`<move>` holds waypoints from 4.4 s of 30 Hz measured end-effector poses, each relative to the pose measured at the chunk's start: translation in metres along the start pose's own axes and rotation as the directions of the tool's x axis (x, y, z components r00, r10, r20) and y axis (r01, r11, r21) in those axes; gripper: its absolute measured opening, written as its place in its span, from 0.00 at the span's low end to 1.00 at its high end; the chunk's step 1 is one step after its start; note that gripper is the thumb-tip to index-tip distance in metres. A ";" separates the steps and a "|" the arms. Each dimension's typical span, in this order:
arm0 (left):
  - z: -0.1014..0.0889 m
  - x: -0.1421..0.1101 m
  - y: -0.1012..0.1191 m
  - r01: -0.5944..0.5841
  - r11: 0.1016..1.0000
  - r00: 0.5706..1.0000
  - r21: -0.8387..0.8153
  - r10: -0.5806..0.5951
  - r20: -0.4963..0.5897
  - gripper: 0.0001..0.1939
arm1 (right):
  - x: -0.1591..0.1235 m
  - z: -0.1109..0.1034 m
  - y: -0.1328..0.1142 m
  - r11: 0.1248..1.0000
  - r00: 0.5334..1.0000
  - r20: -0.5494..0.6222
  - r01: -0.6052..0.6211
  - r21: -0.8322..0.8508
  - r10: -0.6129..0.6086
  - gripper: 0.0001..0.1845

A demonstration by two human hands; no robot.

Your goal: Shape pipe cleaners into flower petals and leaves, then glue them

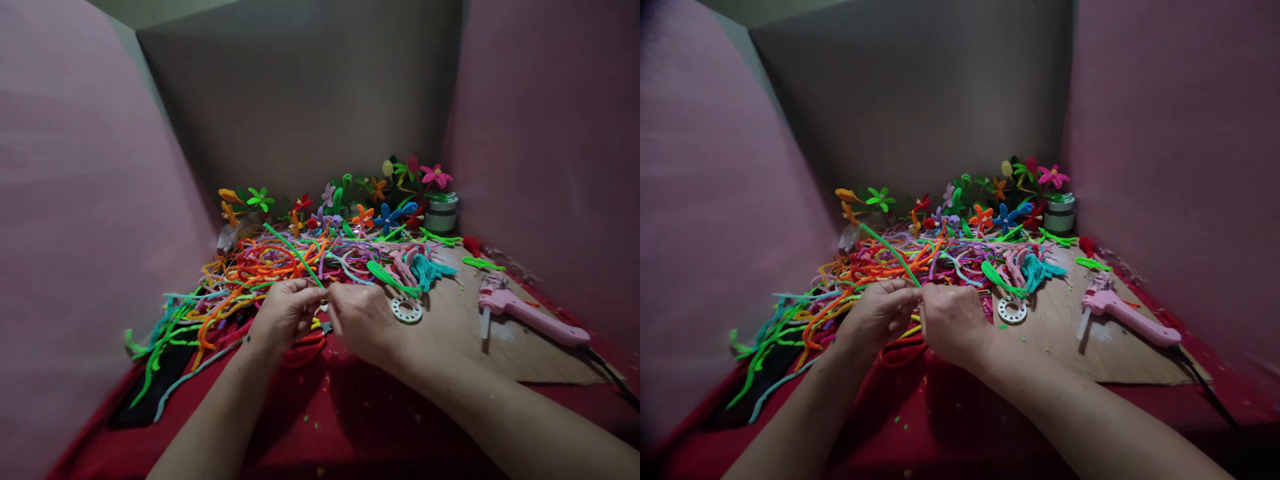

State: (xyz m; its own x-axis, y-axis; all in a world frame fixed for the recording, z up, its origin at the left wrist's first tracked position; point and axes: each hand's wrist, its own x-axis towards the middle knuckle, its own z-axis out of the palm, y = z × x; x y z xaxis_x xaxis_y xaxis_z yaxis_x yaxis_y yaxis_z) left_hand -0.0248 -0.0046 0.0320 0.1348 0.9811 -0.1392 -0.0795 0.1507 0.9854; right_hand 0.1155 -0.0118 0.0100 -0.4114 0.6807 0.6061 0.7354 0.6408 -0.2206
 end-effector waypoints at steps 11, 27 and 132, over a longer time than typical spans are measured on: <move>-0.004 -0.019 0.000 -0.557 0.729 0.787 0.398 0.616 -0.027 0.08 | 0.013 -0.011 0.005 0.586 0.937 0.090 -0.283 0.759 0.337 0.14; -0.021 -0.009 0.003 -0.767 0.345 0.547 0.540 0.792 0.271 0.10 | 0.014 -0.016 0.006 -0.058 0.865 0.491 -0.487 0.871 0.101 0.06; -0.052 0.008 0.013 -0.235 0.711 0.971 0.663 0.197 0.133 0.12 | 0.018 0.014 -0.012 0.054 0.646 0.763 -0.763 0.644 0.023 0.05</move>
State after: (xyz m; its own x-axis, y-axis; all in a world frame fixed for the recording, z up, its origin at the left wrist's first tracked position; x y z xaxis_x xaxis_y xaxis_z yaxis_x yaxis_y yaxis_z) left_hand -0.0762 0.0114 0.0389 0.2466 0.9664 0.0720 0.5667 -0.2041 0.7983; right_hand 0.0918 -0.0024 0.0126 -0.6597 0.7253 -0.1968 0.0070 -0.2560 -0.9667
